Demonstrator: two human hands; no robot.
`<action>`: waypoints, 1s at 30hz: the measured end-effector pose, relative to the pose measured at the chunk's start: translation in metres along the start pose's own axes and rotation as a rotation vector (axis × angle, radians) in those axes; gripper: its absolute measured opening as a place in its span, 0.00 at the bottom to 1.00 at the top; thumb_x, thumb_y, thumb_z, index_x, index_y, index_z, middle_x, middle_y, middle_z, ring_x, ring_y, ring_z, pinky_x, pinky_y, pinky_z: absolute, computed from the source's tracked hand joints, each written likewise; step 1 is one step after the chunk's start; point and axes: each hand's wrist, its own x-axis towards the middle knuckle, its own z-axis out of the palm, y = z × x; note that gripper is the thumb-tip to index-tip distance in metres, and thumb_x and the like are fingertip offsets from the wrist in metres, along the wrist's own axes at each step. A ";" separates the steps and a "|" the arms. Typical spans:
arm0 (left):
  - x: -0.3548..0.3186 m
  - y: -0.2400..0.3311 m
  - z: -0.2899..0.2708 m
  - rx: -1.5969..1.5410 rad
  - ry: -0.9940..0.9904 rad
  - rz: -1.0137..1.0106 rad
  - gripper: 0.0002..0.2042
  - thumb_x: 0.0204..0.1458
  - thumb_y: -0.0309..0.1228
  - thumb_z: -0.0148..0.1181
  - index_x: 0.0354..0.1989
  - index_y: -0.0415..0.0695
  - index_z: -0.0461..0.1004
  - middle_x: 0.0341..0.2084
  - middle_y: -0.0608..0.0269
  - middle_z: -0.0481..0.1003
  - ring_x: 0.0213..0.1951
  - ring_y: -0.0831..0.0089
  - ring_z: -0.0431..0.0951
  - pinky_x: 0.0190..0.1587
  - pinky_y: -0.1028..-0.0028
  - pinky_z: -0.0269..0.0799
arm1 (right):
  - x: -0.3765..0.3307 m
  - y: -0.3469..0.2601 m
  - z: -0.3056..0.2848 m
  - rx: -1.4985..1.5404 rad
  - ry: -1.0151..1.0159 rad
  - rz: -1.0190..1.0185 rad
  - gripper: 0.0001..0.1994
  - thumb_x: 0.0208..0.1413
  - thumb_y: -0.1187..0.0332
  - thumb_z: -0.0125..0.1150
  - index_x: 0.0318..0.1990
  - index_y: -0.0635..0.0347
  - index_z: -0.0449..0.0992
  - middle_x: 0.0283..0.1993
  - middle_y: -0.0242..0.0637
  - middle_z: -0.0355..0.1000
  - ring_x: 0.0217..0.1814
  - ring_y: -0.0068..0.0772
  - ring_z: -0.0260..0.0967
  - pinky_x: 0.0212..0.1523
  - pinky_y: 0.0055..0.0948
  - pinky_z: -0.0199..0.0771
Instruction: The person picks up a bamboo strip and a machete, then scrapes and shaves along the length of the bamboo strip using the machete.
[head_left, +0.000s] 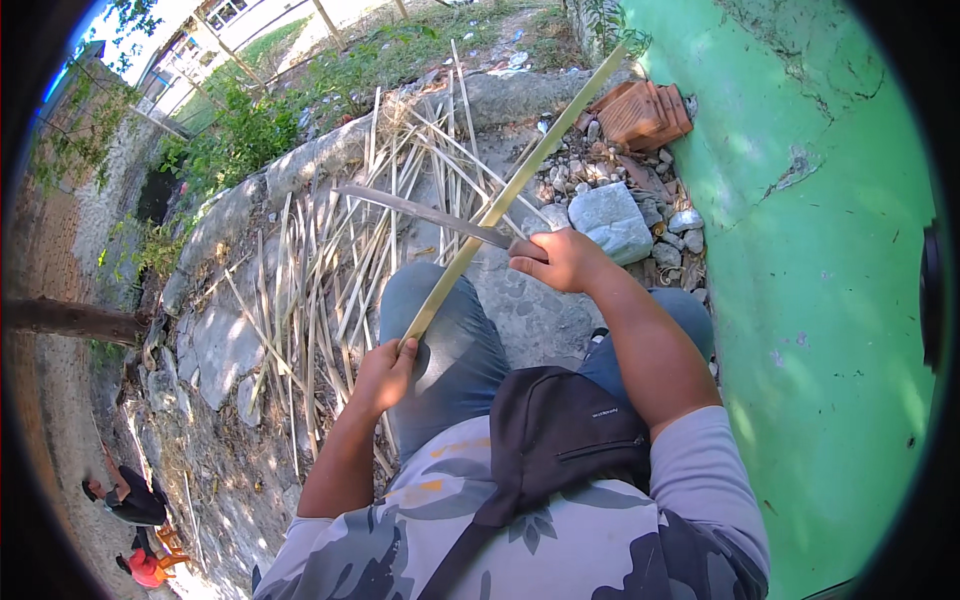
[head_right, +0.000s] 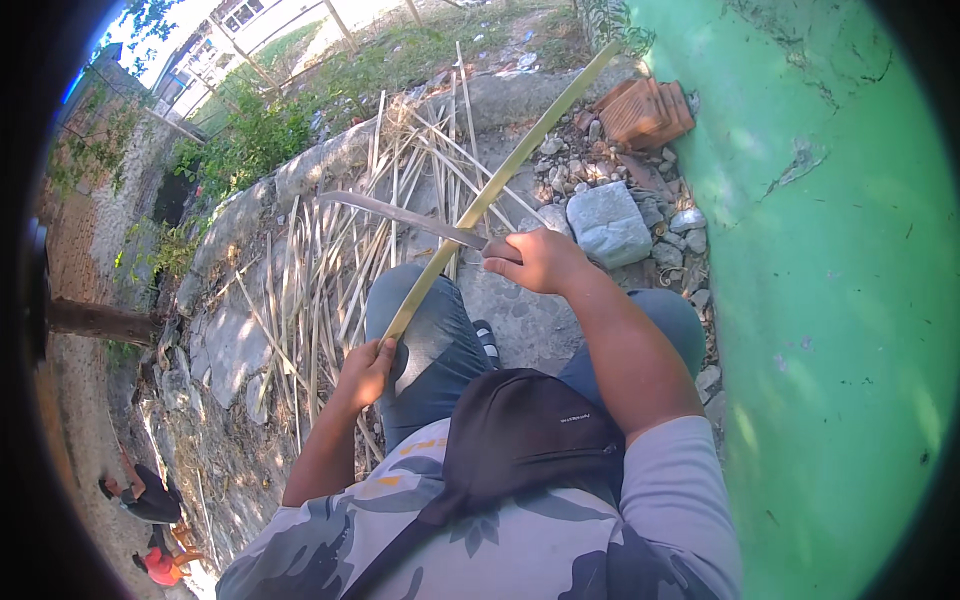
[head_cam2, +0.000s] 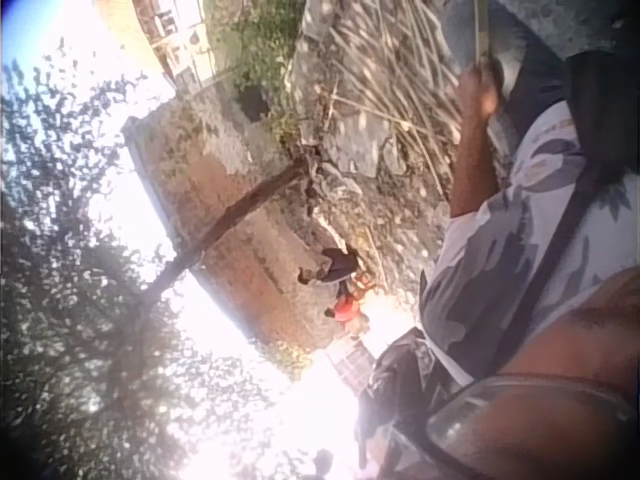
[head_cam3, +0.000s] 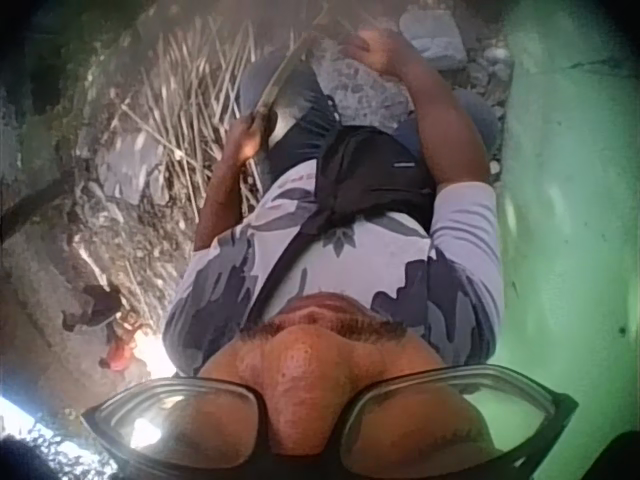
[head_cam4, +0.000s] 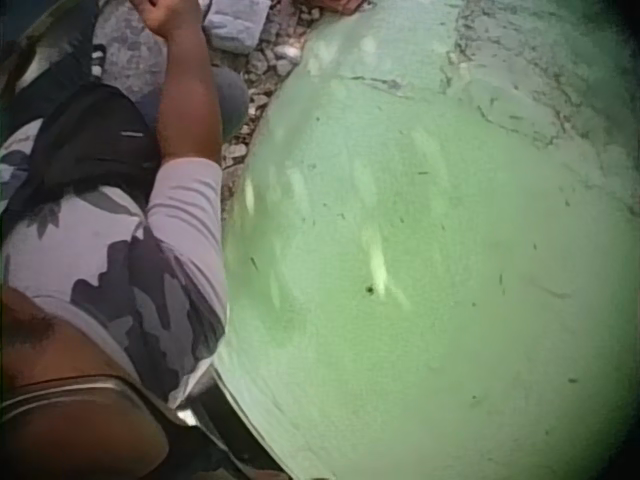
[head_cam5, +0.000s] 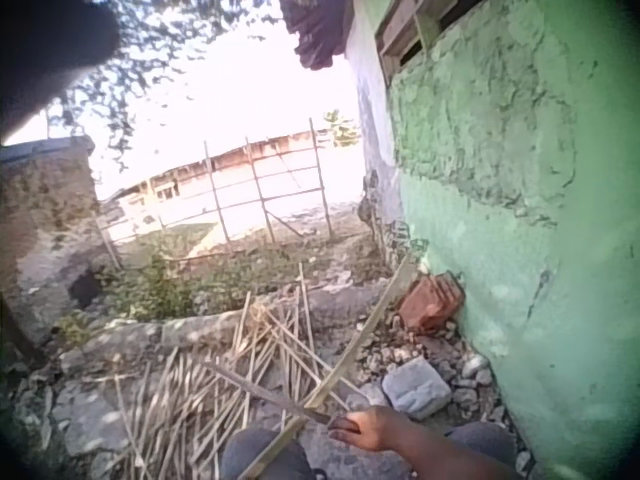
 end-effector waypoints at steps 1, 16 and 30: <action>0.001 -0.003 0.000 -0.005 -0.001 0.009 0.25 0.69 0.49 0.49 0.34 0.36 0.77 0.20 0.53 0.75 0.25 0.61 0.74 0.32 0.61 0.69 | 0.001 -0.003 -0.001 0.001 -0.001 0.000 0.30 0.57 0.33 0.58 0.35 0.55 0.80 0.33 0.49 0.79 0.41 0.56 0.79 0.43 0.48 0.77; 0.000 -0.006 0.001 -0.033 0.029 0.053 0.23 0.68 0.46 0.50 0.35 0.37 0.78 0.21 0.48 0.76 0.26 0.54 0.77 0.34 0.59 0.71 | 0.007 0.014 0.000 -0.009 0.065 0.065 0.32 0.57 0.33 0.59 0.33 0.59 0.79 0.32 0.49 0.79 0.40 0.57 0.79 0.41 0.48 0.76; -0.001 0.000 -0.002 -0.079 0.004 -0.006 0.24 0.69 0.47 0.50 0.33 0.36 0.77 0.21 0.52 0.76 0.26 0.61 0.76 0.35 0.63 0.71 | 0.008 0.003 0.005 -0.079 0.037 -0.044 0.32 0.58 0.32 0.57 0.31 0.57 0.77 0.30 0.48 0.78 0.38 0.57 0.78 0.40 0.50 0.77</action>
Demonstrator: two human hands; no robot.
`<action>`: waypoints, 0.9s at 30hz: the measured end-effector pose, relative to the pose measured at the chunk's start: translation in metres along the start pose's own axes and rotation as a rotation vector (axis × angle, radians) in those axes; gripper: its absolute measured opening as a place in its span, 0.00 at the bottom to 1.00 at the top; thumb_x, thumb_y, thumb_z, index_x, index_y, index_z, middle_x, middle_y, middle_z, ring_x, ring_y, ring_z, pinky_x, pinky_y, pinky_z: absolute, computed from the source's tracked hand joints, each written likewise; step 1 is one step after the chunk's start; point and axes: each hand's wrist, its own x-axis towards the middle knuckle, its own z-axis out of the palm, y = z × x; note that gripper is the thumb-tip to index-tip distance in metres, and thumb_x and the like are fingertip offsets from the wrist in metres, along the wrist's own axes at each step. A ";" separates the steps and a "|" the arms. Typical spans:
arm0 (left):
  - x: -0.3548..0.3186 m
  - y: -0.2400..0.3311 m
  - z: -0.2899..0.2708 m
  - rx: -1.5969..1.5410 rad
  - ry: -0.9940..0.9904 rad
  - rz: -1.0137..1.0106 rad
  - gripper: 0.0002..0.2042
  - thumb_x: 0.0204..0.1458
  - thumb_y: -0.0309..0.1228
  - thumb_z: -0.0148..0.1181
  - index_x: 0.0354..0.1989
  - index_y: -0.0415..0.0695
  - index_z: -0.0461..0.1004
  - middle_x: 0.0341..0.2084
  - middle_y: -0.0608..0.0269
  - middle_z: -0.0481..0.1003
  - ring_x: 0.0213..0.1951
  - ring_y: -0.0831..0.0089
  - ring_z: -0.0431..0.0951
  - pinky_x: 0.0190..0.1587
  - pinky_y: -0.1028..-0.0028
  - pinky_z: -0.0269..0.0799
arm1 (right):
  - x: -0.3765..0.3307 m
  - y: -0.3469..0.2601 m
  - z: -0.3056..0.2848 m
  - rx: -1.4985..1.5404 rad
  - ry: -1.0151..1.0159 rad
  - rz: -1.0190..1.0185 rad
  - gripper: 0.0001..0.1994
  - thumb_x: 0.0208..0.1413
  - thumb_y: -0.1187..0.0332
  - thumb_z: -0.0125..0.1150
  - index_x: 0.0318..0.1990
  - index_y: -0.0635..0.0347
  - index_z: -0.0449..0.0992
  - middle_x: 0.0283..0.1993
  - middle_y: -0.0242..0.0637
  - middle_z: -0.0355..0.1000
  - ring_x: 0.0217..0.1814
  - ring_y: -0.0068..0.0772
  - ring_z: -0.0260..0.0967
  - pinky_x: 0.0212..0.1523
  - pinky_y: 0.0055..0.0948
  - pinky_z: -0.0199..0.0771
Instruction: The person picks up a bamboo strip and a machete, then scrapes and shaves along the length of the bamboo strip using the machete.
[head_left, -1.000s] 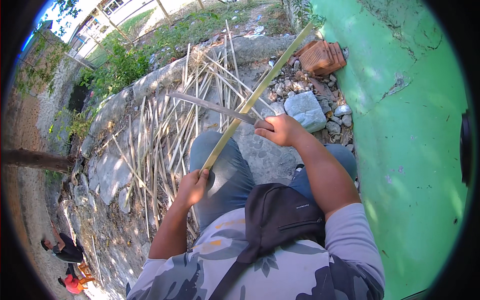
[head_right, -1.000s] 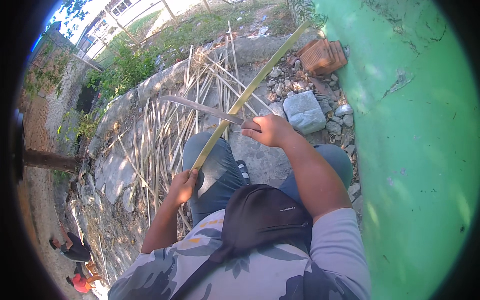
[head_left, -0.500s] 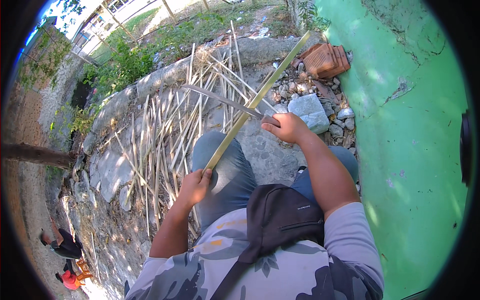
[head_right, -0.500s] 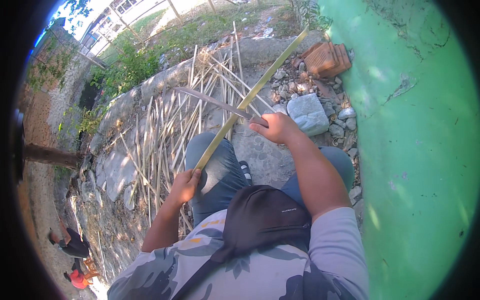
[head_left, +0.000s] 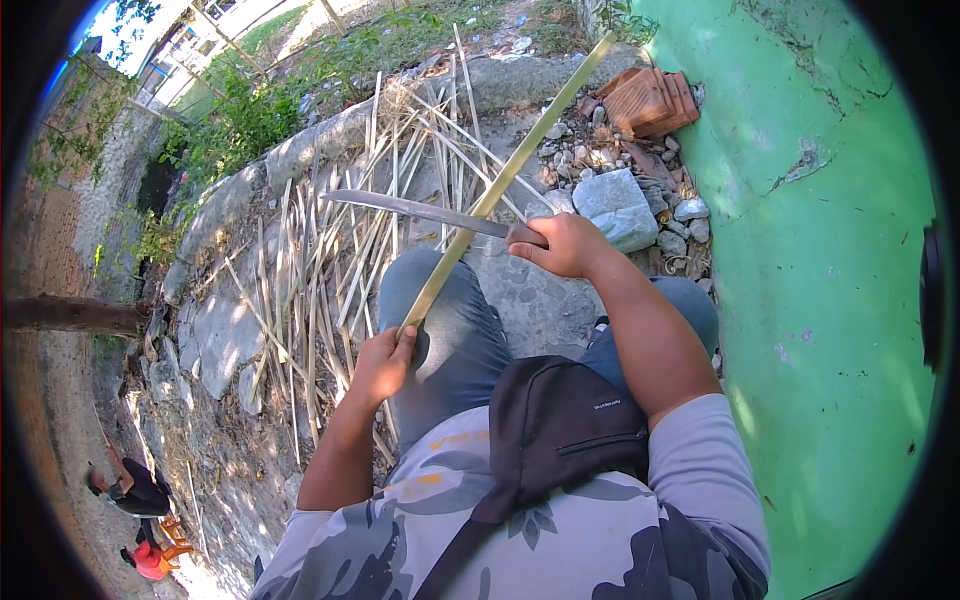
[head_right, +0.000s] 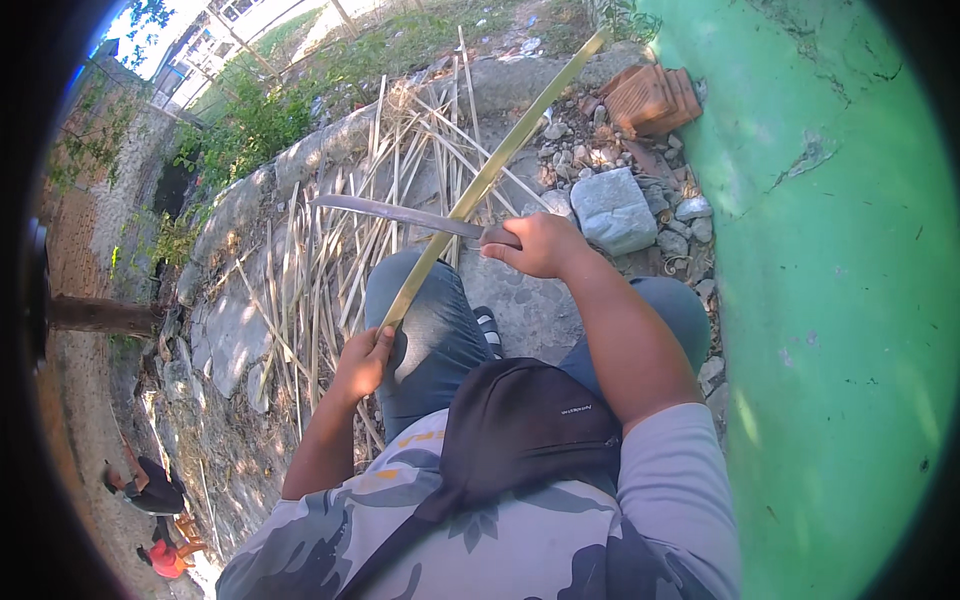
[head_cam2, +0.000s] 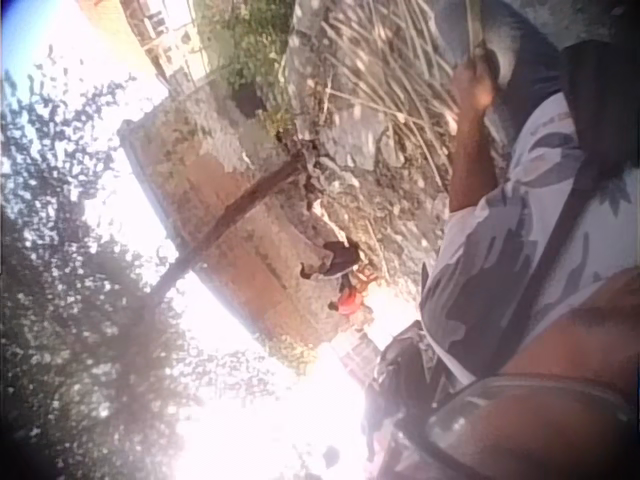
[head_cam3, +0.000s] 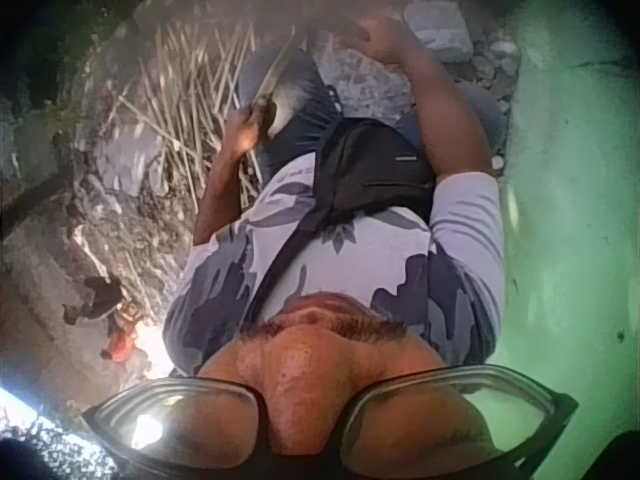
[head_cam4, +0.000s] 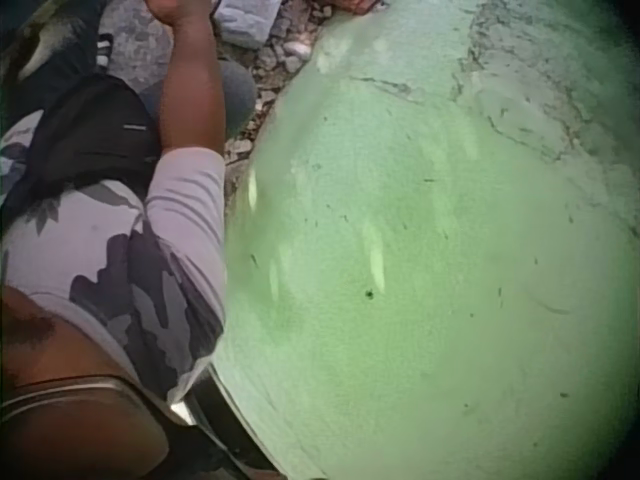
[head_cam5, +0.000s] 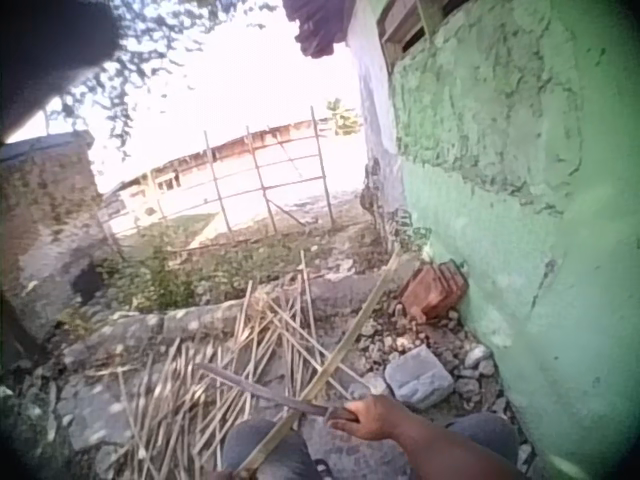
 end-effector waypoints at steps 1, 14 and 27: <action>0.002 -0.003 0.001 0.006 0.001 0.003 0.24 0.69 0.47 0.50 0.33 0.36 0.77 0.21 0.52 0.76 0.26 0.60 0.77 0.35 0.63 0.72 | 0.001 0.001 0.002 -0.001 0.003 0.000 0.32 0.58 0.32 0.57 0.31 0.57 0.77 0.30 0.48 0.78 0.38 0.57 0.78 0.40 0.50 0.77; 0.002 -0.009 0.001 -0.001 -0.002 0.018 0.24 0.68 0.48 0.50 0.34 0.37 0.78 0.22 0.53 0.78 0.26 0.59 0.78 0.34 0.62 0.71 | -0.004 -0.008 -0.006 0.031 0.024 -0.012 0.29 0.57 0.37 0.63 0.28 0.59 0.76 0.26 0.50 0.76 0.34 0.59 0.77 0.37 0.50 0.76; -0.001 0.002 -0.003 0.003 -0.013 -0.003 0.24 0.68 0.48 0.50 0.35 0.36 0.78 0.21 0.53 0.77 0.26 0.62 0.77 0.34 0.63 0.71 | -0.002 -0.001 0.001 0.059 0.017 -0.009 0.31 0.57 0.35 0.61 0.28 0.59 0.76 0.26 0.48 0.76 0.34 0.58 0.77 0.36 0.49 0.76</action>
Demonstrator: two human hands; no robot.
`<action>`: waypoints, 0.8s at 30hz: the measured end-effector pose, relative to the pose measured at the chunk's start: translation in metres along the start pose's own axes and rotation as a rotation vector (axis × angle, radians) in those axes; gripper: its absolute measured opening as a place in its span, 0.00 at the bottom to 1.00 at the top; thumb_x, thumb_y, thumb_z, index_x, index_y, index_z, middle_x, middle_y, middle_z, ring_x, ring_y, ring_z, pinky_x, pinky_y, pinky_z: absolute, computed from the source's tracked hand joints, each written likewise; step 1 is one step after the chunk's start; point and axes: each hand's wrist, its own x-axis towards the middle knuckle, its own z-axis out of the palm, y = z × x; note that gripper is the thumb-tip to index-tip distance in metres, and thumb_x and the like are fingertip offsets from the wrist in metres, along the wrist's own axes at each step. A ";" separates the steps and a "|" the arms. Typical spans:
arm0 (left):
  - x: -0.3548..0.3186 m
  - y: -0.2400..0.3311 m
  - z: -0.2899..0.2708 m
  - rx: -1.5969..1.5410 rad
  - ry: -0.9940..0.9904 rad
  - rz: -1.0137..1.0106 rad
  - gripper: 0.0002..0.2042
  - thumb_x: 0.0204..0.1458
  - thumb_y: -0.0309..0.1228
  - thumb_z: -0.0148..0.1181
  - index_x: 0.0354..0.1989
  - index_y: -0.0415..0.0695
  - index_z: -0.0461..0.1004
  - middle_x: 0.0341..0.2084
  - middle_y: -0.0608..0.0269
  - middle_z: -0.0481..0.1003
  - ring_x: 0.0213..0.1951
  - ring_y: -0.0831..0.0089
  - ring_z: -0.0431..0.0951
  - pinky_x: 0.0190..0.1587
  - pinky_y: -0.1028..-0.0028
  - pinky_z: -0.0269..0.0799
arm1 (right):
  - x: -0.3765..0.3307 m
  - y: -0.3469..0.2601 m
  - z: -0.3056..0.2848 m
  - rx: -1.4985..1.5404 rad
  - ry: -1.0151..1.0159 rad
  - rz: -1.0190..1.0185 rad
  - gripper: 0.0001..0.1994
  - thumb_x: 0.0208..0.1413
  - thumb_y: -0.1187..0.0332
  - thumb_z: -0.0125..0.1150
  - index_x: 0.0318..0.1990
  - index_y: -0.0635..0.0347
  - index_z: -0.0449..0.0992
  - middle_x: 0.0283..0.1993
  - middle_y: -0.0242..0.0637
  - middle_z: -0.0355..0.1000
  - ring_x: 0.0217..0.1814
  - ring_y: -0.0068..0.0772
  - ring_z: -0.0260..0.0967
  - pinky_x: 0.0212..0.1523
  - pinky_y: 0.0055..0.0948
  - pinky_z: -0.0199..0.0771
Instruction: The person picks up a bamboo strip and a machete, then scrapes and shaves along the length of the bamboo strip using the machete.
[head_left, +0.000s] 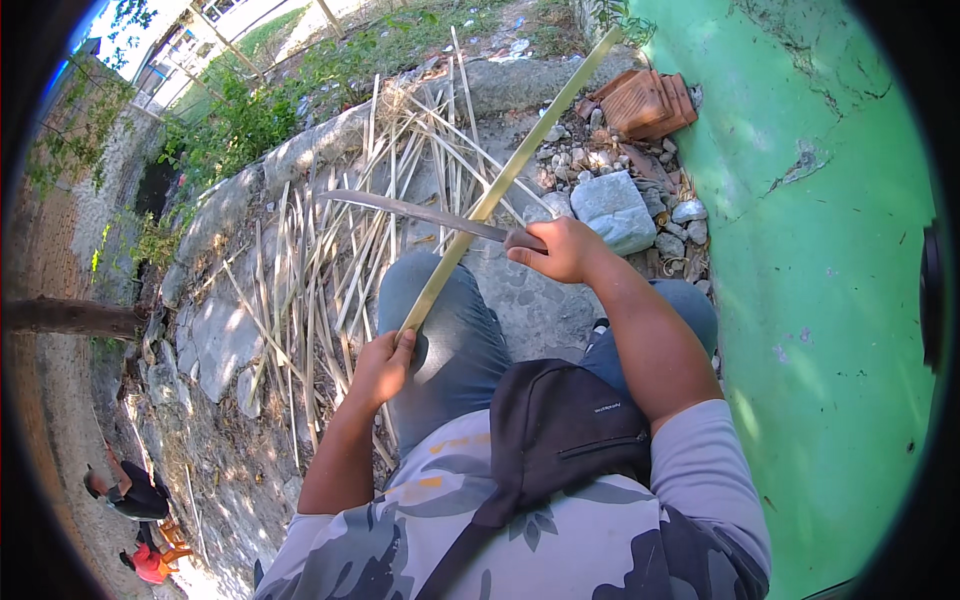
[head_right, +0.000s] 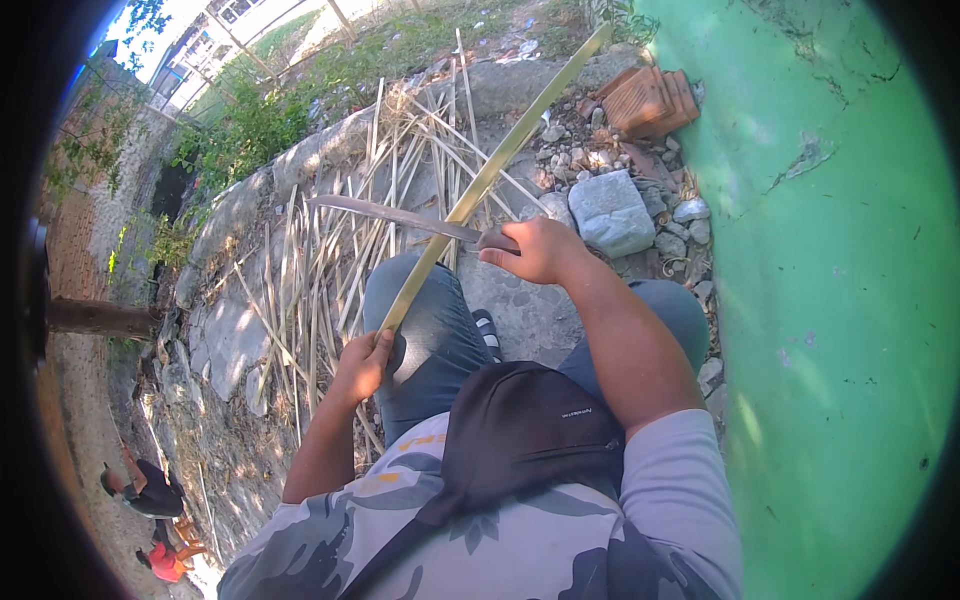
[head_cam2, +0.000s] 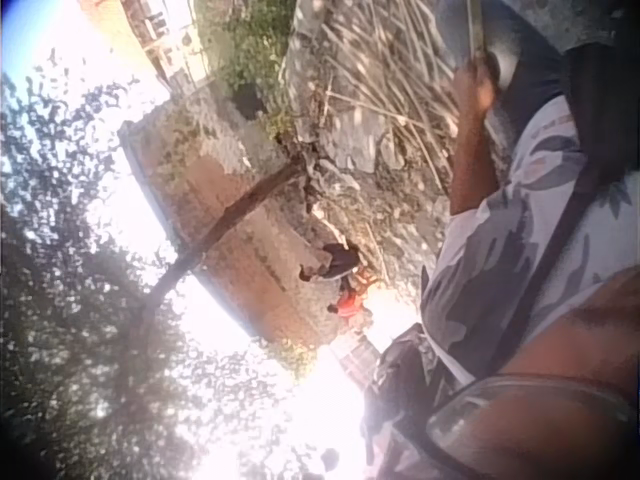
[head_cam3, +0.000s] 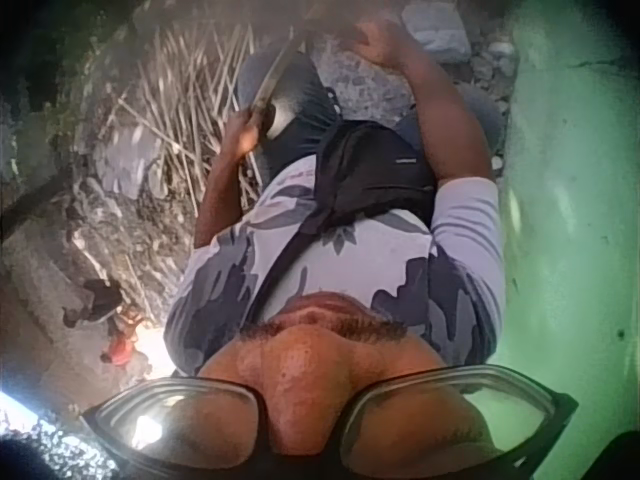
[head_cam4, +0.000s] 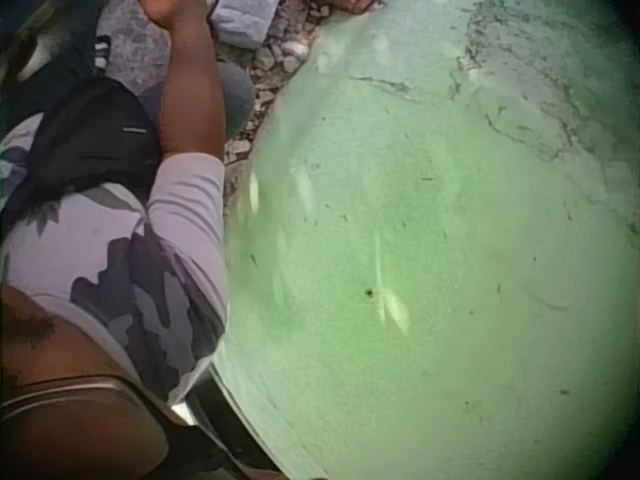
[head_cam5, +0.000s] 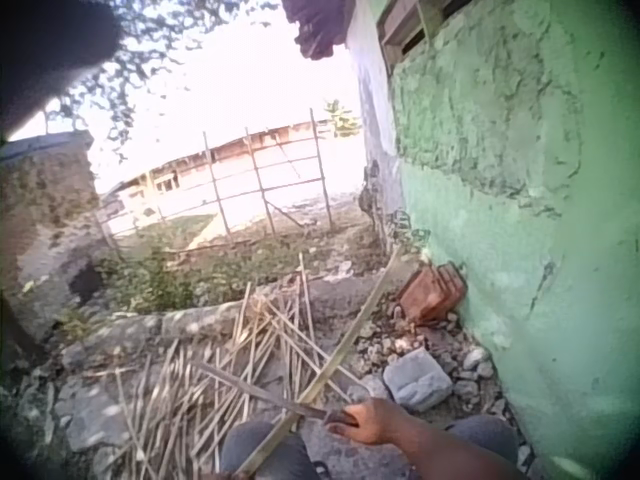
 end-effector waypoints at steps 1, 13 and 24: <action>0.000 0.001 -0.001 0.002 -0.006 -0.002 0.24 0.68 0.48 0.50 0.35 0.36 0.78 0.21 0.54 0.76 0.26 0.62 0.76 0.34 0.63 0.71 | 0.000 -0.001 0.000 0.000 -0.001 0.000 0.31 0.57 0.35 0.61 0.28 0.59 0.76 0.26 0.48 0.76 0.34 0.58 0.77 0.36 0.49 0.76; 0.003 -0.006 0.003 -0.004 0.010 0.010 0.25 0.68 0.48 0.50 0.35 0.36 0.78 0.22 0.54 0.78 0.27 0.63 0.77 0.34 0.63 0.71 | -0.001 -0.001 -0.003 -0.052 0.009 -0.030 0.32 0.59 0.33 0.56 0.31 0.57 0.77 0.28 0.48 0.78 0.36 0.58 0.78 0.39 0.50 0.76; 0.003 -0.012 0.005 -0.037 0.033 0.062 0.25 0.69 0.49 0.50 0.34 0.35 0.78 0.21 0.54 0.77 0.26 0.63 0.76 0.33 0.63 0.71 | -0.001 0.017 -0.017 0.075 0.245 0.013 0.25 0.58 0.43 0.65 0.29 0.59 0.77 0.29 0.52 0.77 0.34 0.61 0.76 0.36 0.49 0.74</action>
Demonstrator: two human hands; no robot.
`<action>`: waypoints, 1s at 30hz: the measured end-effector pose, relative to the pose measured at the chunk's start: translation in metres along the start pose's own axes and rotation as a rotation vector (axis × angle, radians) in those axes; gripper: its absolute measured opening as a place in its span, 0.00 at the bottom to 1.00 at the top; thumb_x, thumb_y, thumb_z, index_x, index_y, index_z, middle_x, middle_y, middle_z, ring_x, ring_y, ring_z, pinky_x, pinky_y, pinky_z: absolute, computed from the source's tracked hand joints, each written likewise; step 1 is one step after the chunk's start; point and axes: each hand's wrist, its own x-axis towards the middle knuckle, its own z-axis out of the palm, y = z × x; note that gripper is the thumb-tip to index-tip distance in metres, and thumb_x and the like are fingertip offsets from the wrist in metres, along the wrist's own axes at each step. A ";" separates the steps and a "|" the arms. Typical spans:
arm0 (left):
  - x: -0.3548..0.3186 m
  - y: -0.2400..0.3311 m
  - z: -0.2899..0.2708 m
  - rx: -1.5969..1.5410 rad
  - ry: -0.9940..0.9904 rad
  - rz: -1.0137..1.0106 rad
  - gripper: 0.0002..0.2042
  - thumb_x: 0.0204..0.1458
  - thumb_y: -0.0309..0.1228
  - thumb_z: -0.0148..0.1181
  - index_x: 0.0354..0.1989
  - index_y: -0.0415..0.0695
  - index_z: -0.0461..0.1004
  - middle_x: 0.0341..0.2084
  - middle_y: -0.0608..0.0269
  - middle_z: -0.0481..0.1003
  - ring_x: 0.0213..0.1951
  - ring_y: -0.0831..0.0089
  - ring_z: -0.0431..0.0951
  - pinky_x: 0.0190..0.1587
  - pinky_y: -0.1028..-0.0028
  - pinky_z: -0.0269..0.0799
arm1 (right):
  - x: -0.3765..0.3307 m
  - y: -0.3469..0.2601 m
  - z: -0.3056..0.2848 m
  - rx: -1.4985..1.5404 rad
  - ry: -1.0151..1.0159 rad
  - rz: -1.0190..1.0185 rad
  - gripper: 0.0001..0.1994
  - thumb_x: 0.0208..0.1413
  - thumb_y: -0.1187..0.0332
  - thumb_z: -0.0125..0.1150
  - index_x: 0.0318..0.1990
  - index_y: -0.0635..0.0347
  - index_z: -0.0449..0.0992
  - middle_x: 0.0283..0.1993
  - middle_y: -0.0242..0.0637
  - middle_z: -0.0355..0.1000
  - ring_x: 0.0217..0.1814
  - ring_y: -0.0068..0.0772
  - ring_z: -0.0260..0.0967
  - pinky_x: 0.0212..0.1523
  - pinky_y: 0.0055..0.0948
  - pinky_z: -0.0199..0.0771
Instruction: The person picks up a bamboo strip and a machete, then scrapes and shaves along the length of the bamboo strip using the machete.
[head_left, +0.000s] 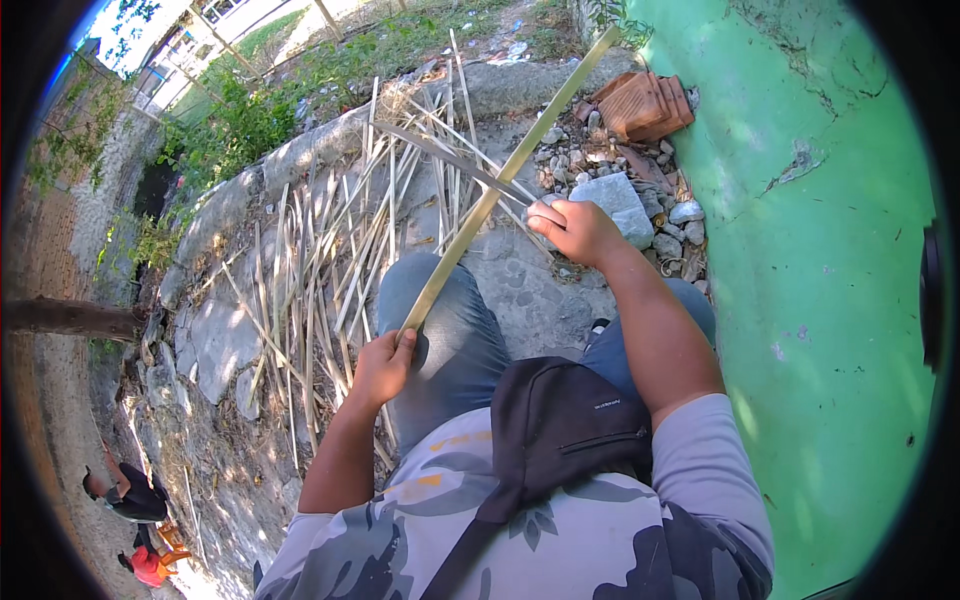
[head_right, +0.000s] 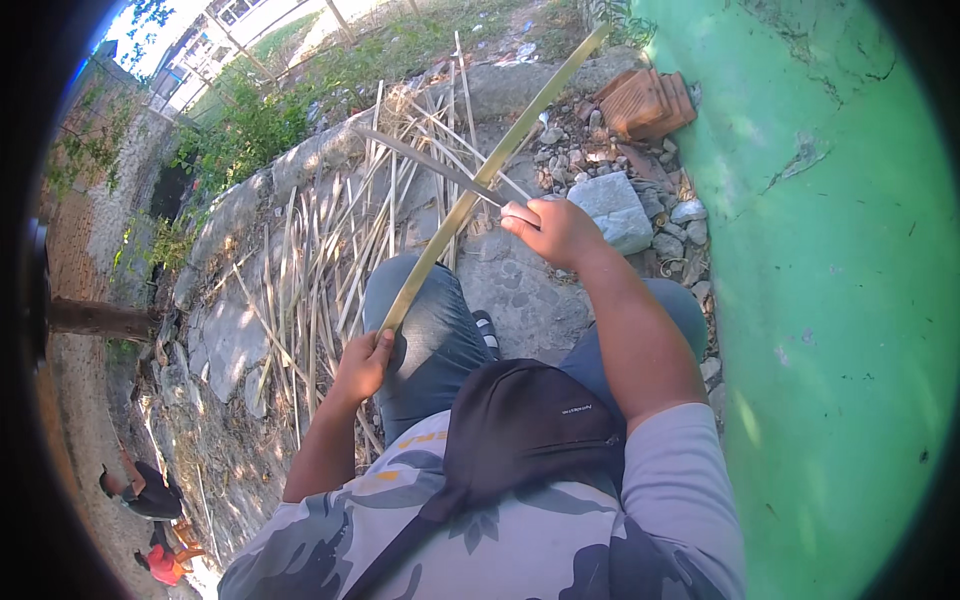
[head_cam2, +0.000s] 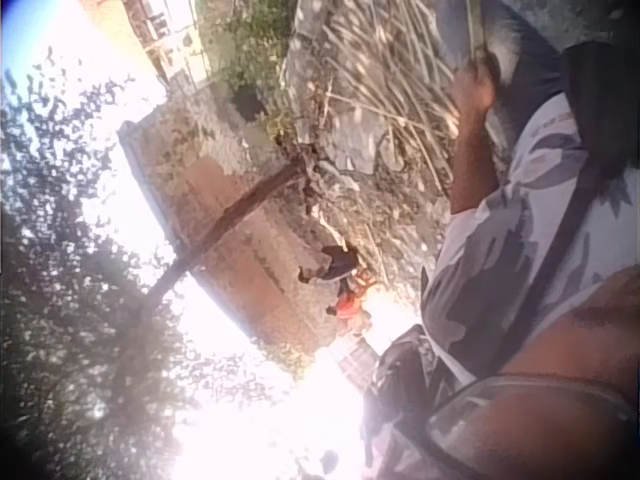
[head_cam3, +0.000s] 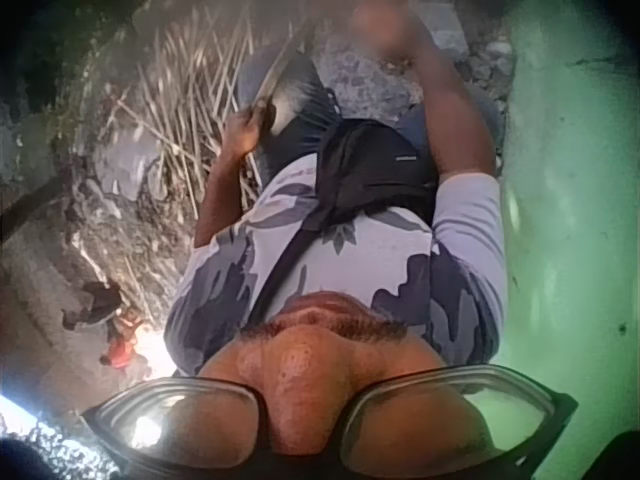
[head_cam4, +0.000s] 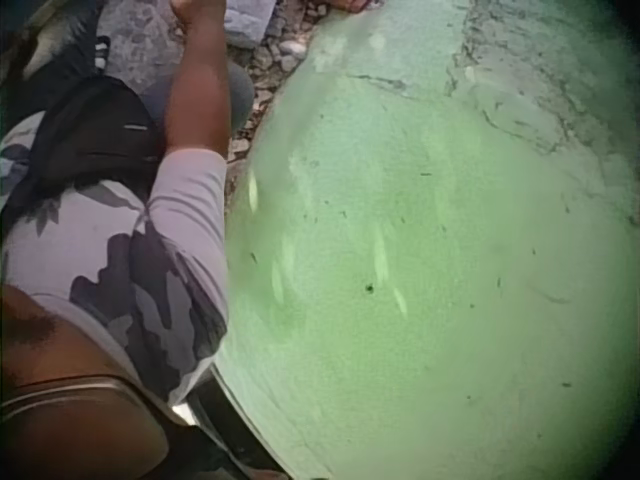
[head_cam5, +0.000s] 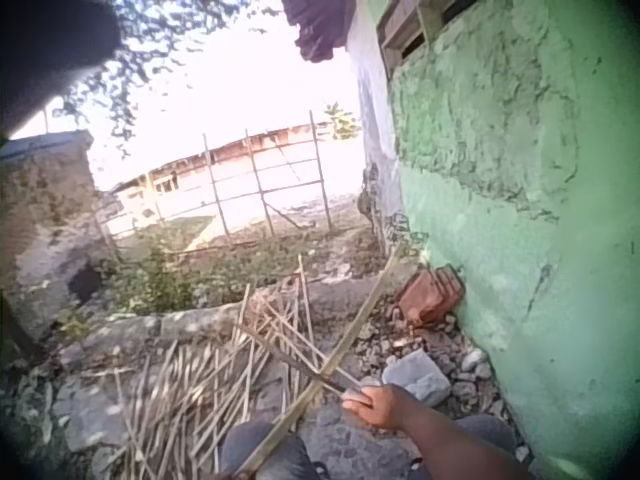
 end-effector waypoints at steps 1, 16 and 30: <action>0.001 0.000 -0.002 0.012 -0.017 -0.017 0.25 0.69 0.48 0.50 0.34 0.35 0.78 0.21 0.54 0.77 0.25 0.62 0.76 0.33 0.63 0.70 | -0.001 -0.004 0.000 -0.067 -0.040 0.015 0.26 0.58 0.41 0.64 0.30 0.59 0.77 0.29 0.52 0.77 0.35 0.60 0.76 0.36 0.50 0.74; 0.003 0.005 -0.004 -0.003 -0.073 -0.031 0.25 0.69 0.49 0.49 0.35 0.35 0.77 0.20 0.53 0.75 0.24 0.63 0.74 0.33 0.63 0.70 | -0.003 -0.009 0.006 -0.170 -0.144 0.074 0.29 0.56 0.37 0.63 0.29 0.59 0.77 0.29 0.50 0.78 0.35 0.59 0.78 0.36 0.51 0.76; 0.001 0.004 -0.002 0.007 -0.024 0.000 0.25 0.69 0.49 0.50 0.34 0.36 0.77 0.20 0.53 0.75 0.24 0.62 0.74 0.33 0.63 0.70 | 0.002 -0.001 0.007 -0.062 -0.025 0.074 0.27 0.58 0.39 0.62 0.31 0.59 0.78 0.31 0.51 0.78 0.39 0.58 0.78 0.39 0.49 0.76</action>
